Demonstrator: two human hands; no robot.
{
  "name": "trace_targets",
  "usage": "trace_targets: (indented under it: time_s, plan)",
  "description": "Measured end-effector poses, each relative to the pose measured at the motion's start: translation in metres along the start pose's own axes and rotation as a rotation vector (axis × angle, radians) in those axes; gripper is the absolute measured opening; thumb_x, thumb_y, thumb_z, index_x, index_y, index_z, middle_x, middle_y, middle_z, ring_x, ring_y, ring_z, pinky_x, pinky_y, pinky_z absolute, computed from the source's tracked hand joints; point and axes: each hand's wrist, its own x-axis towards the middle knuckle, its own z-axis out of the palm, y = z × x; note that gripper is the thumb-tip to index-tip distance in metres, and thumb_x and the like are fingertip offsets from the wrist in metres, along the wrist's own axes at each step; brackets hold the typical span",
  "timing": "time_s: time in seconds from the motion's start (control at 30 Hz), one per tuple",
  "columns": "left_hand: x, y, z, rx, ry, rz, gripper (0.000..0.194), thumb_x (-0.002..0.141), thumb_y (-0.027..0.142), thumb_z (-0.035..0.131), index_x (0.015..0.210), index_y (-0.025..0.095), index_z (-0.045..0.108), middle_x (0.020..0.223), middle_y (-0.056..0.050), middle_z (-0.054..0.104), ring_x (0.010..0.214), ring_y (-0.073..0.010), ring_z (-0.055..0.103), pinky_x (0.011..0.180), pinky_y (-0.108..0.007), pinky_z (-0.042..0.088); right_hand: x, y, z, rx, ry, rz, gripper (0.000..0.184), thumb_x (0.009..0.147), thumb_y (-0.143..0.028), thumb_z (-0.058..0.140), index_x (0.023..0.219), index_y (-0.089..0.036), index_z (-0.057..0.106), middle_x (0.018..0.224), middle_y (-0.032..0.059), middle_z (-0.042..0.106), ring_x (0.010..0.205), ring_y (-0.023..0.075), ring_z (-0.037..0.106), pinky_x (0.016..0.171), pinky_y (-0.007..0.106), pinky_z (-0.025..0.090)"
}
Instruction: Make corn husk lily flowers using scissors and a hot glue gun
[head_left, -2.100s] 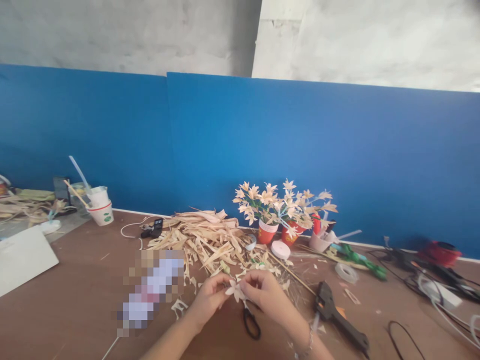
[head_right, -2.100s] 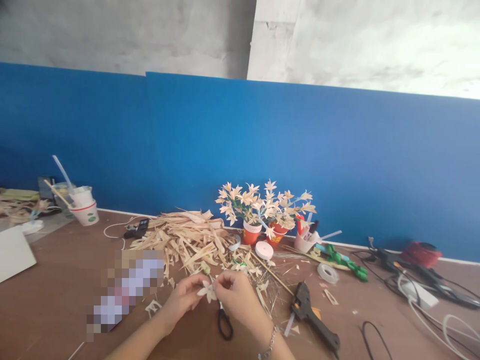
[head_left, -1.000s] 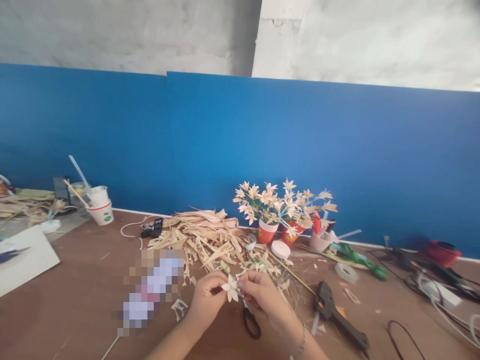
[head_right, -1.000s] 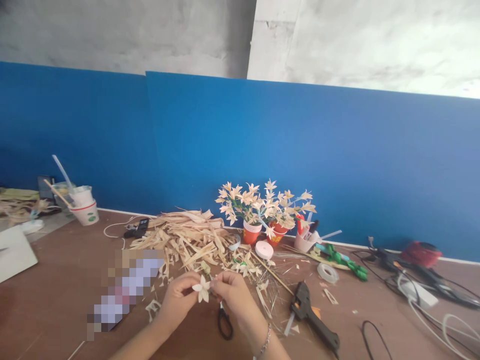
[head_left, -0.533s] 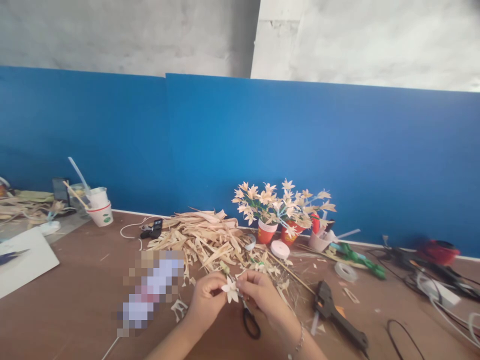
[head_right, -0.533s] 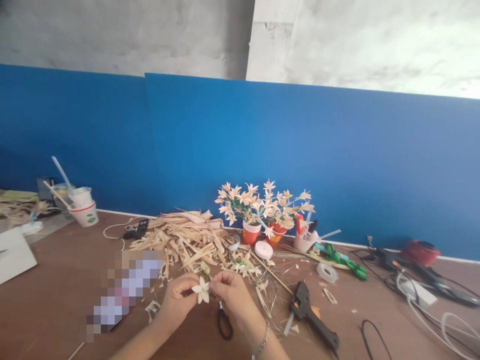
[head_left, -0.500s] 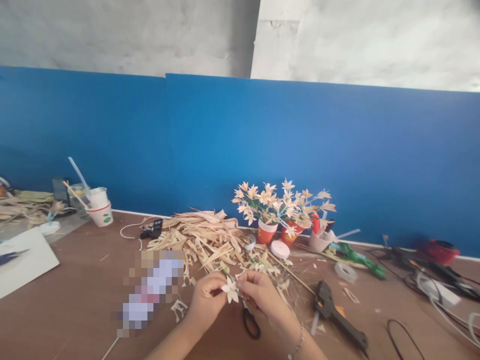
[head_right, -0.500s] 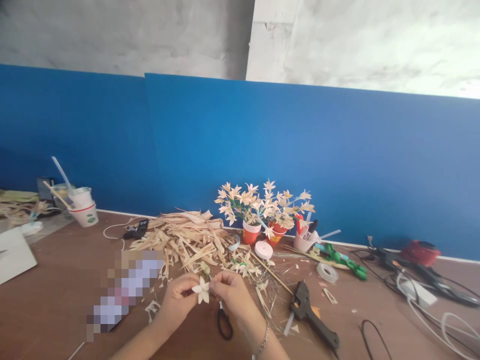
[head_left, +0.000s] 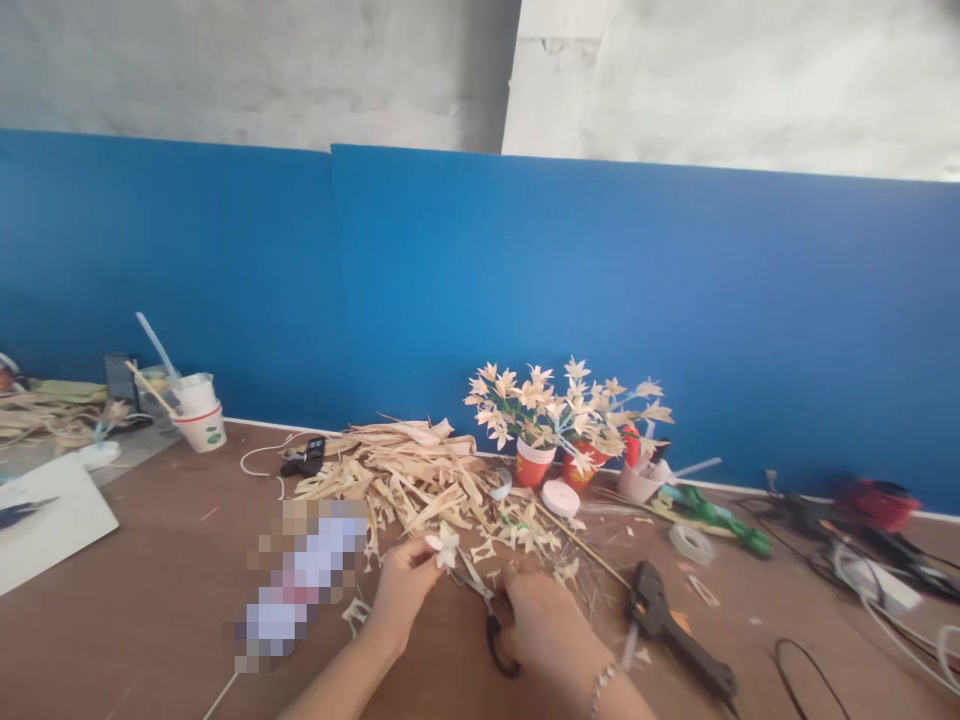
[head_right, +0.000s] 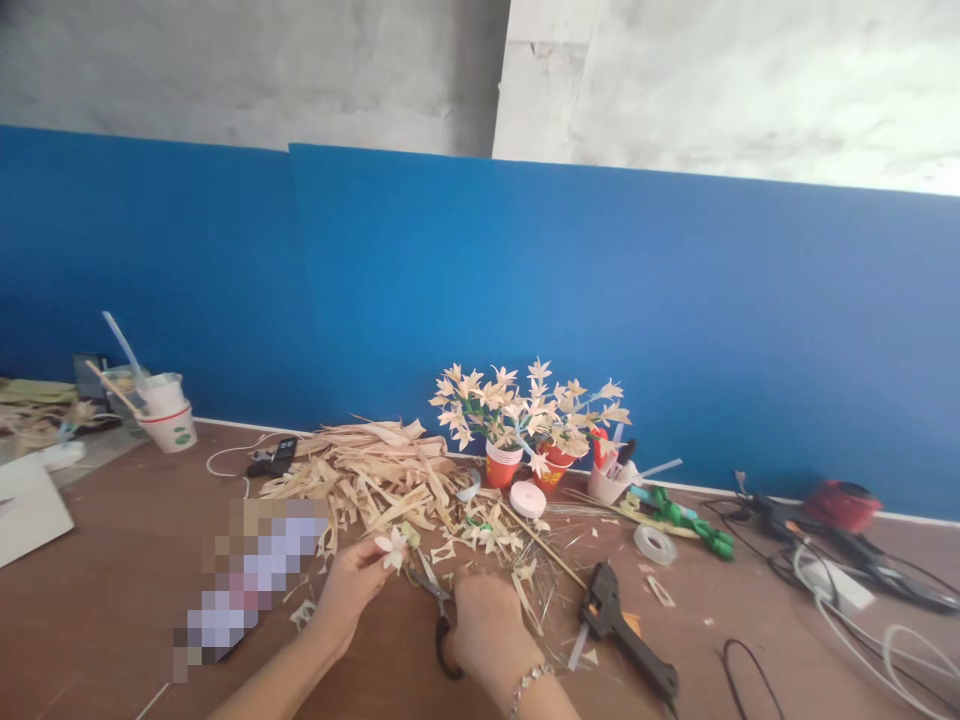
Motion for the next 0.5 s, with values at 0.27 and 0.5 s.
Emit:
trace_targets:
  time_s: [0.27, 0.5]
  plan:
    - [-0.001, 0.012, -0.002, -0.12, -0.044, -0.103, 0.03, 0.054, 0.039, 0.075, 0.066, 0.013, 0.071, 0.074, -0.002, 0.061, 0.044, -0.0013, 0.022, 0.043, -0.019, 0.012, 0.001, -0.005, -0.001, -0.074, 0.015, -0.021, 0.033, 0.063, -0.002, 0.051, 0.091, -0.015, 0.063, 0.092, 0.0148, 0.067, 0.088, 0.0291, 0.063, 0.069, 0.031, 0.044]
    - [0.002, 0.007, -0.007, -0.225, -0.037, -0.082, 0.021, 0.059, 0.033, 0.076, 0.065, 0.013, 0.071, 0.063, 0.0, 0.06, 0.048, -0.0041, 0.035, 0.048, -0.018, 0.027, 0.009, 0.017, 0.004, 0.103, 0.043, -0.087, 0.027, 0.064, -0.011, 0.052, 0.087, -0.019, 0.064, 0.087, 0.0071, 0.068, 0.083, 0.0208, 0.062, 0.065, 0.023, 0.037]
